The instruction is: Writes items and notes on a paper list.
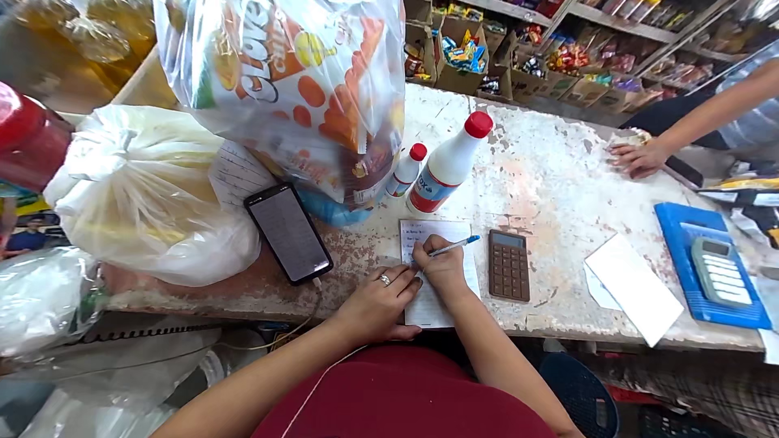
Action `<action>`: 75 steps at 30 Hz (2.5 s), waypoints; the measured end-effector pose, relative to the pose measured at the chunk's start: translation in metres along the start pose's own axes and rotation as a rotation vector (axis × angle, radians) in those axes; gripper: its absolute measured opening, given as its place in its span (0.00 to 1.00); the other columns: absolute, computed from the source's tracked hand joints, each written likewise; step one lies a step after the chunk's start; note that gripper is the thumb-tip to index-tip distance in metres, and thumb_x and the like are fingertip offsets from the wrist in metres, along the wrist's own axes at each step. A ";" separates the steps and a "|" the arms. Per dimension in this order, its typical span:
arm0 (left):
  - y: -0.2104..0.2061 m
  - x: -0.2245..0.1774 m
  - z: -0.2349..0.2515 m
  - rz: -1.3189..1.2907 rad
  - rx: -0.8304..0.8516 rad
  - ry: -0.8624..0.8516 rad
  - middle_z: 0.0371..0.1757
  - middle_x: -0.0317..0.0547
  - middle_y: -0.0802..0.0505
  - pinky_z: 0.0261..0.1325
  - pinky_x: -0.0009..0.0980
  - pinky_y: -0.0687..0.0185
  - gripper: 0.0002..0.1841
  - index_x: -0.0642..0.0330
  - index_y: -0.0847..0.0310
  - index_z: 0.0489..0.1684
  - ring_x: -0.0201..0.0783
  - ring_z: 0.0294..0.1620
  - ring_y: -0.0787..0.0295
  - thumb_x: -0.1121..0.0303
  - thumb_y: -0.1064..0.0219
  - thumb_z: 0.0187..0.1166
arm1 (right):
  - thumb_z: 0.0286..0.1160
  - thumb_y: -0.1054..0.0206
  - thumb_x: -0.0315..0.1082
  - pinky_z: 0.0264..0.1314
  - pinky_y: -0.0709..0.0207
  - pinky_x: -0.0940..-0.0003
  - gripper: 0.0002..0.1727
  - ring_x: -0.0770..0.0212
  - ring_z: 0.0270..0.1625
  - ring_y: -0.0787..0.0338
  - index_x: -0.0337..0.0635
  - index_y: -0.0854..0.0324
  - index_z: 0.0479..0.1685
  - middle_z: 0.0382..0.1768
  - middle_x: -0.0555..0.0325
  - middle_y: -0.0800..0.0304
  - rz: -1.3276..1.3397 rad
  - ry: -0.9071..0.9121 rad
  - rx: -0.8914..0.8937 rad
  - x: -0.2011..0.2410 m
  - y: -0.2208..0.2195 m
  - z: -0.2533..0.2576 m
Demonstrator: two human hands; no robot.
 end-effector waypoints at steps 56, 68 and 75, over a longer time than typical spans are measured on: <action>0.004 -0.001 0.001 -0.013 0.086 0.005 0.85 0.52 0.23 0.79 0.53 0.29 0.45 0.60 0.25 0.79 0.51 0.84 0.27 0.30 0.37 0.71 | 0.71 0.31 0.27 0.20 0.37 0.76 0.19 0.75 0.14 0.31 0.45 0.31 0.13 0.10 0.68 0.31 -0.004 -0.023 -0.064 0.002 0.004 0.000; 0.006 0.001 -0.001 -0.112 0.044 -0.009 0.83 0.56 0.22 0.82 0.52 0.32 0.44 0.63 0.25 0.77 0.53 0.85 0.28 0.36 0.28 0.68 | 0.87 0.41 0.33 0.29 0.27 0.85 0.11 0.81 0.24 0.21 0.41 0.19 0.35 0.25 0.72 0.18 0.298 0.003 -0.144 0.001 0.001 0.003; 0.004 0.001 0.000 -0.115 0.030 -0.023 0.83 0.57 0.22 0.81 0.52 0.32 0.44 0.63 0.25 0.77 0.54 0.85 0.28 0.38 0.25 0.65 | 0.81 0.38 0.30 0.39 0.18 0.82 0.05 0.78 0.32 0.15 0.40 0.18 0.42 0.31 0.70 0.14 0.369 0.054 -0.062 0.003 0.008 -0.009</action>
Point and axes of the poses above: each hand's wrist, its own z-axis towards the middle knuckle, its own y-axis out of the back of the hand, x = y × z, the point moved 1 cm from there along z, towards the middle knuckle
